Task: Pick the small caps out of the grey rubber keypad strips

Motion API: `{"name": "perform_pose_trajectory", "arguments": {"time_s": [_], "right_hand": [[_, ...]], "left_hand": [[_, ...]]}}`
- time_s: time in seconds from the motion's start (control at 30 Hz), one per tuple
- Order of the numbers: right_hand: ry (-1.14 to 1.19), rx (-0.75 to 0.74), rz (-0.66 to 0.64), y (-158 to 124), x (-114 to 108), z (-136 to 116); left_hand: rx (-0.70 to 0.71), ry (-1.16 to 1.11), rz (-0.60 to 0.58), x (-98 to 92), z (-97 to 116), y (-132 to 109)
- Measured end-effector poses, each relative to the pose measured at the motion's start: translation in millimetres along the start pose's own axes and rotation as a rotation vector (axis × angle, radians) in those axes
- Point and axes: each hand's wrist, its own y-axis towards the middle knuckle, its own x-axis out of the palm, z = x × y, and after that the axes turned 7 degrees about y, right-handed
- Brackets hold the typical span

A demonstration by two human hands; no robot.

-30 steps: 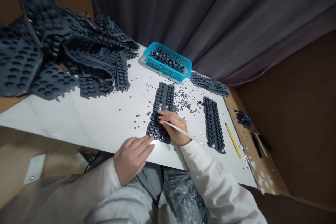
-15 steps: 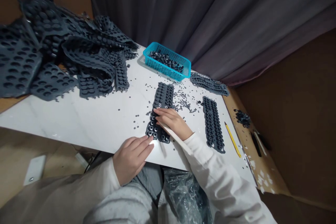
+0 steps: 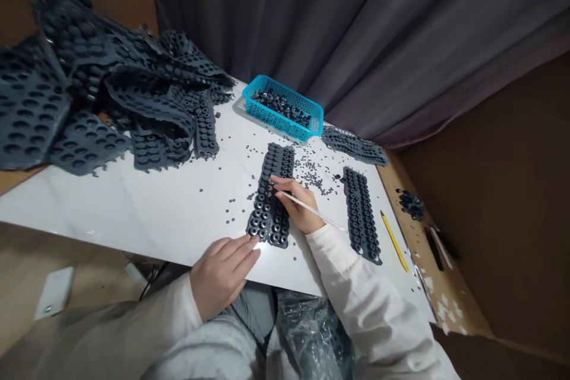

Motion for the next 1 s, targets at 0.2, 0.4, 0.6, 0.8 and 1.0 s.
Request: {"name": "perform_pose_trajectory", "arguments": {"time_s": [0.2, 0.4, 0.6, 0.8, 1.0], "right_hand": [[0.137, 0.013, -0.046, -6.0, 8.1, -1.8], [-0.048, -0.084, -0.085, -6.3, 6.9, 1.6], [-0.217, -0.142, -0.172, -4.2, 5.6, -2.2], [-0.209, -0.139, -0.117, -4.5, 5.2, -6.0], [-0.216, -0.133, -0.116, -4.5, 6.0, -2.7]], "left_hand": [[0.003, 0.016, -0.006, -1.0, 0.3, 0.7], [-0.003, 0.012, -0.006, -2.1, 0.7, 1.0], [0.01, 0.009, -0.03, -1.7, -0.9, -0.2], [0.005, 0.001, -0.037, 0.3, -0.8, -0.8], [0.029, 0.01, 0.02, -1.7, -1.5, 5.0]]}}
